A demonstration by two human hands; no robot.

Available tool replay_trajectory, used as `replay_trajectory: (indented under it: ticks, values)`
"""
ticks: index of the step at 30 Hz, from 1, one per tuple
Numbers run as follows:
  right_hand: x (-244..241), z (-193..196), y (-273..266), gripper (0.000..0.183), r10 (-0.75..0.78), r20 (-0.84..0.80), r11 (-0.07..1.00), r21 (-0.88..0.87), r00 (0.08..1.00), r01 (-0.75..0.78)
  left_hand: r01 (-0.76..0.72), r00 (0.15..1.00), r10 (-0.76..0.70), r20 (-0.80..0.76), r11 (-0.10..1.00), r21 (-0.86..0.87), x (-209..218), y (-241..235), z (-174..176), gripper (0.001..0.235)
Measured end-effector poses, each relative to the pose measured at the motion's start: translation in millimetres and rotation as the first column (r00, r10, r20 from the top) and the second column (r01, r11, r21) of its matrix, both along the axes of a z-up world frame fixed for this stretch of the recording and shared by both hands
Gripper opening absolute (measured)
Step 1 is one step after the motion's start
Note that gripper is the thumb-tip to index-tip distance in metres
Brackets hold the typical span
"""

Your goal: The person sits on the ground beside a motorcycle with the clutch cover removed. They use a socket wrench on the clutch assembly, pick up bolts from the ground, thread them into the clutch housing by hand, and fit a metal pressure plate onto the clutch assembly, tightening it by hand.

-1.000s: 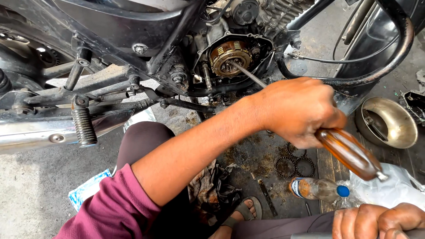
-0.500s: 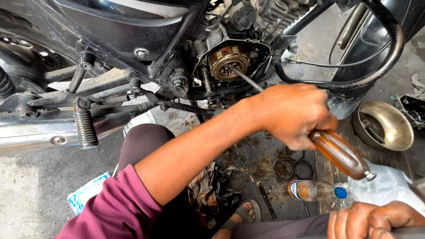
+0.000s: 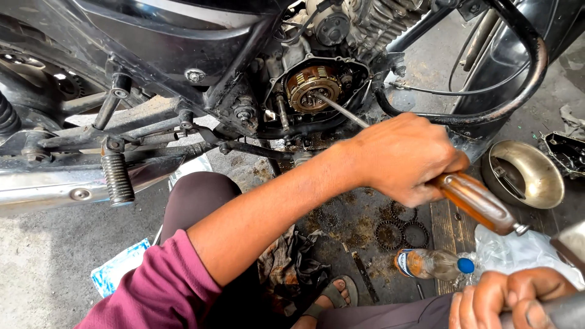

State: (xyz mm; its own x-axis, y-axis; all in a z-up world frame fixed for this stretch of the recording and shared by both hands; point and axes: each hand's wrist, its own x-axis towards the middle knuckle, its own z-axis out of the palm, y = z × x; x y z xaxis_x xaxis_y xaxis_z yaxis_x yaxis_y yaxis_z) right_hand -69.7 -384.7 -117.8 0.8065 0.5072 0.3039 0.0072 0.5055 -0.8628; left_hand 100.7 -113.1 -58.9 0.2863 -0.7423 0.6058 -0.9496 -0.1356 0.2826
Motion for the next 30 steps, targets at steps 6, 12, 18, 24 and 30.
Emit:
replay_trajectory:
  ticks: [6, 12, 18, 24, 30]
  values:
    - [-1.0, -66.7, -57.8, 0.021, -0.063, -0.256, 0.929, 0.338, 0.965, 0.150, -0.172, 0.985, 0.173, 0.009, 0.983, -0.059, -5.7, -16.0, -9.0, 0.020]
    - [-12.4, -132.6, -138.2, 0.021, -0.102, -0.459, 0.877, 0.378, 0.882, 0.298, -0.217, 0.974, 0.221, 0.047, 0.973, -0.075, -8.3, -24.1, -20.8, 0.023]
    - [-21.5, -138.4, -126.9, 0.035, -0.413, -0.393, 0.847, 0.167, 0.822, 0.505, -0.261, 0.964, 0.265, 0.036, 0.962, -0.084, -9.3, -21.1, -19.8, 0.019]
    - [-26.6, -53.4, -27.7, 0.037, -0.210, -0.381, 0.875, 0.336, 0.900, 0.347, -0.227, 0.973, 0.229, 0.014, 0.970, -0.091, -5.1, -18.3, -19.0, 0.024]
    - [-18.5, -77.5, -57.7, 0.035, -0.193, -0.326, 0.909, 0.294, 0.925, 0.293, -0.223, 0.974, 0.226, 0.024, 0.972, -0.077, -1.6, -17.9, -20.4, 0.022]
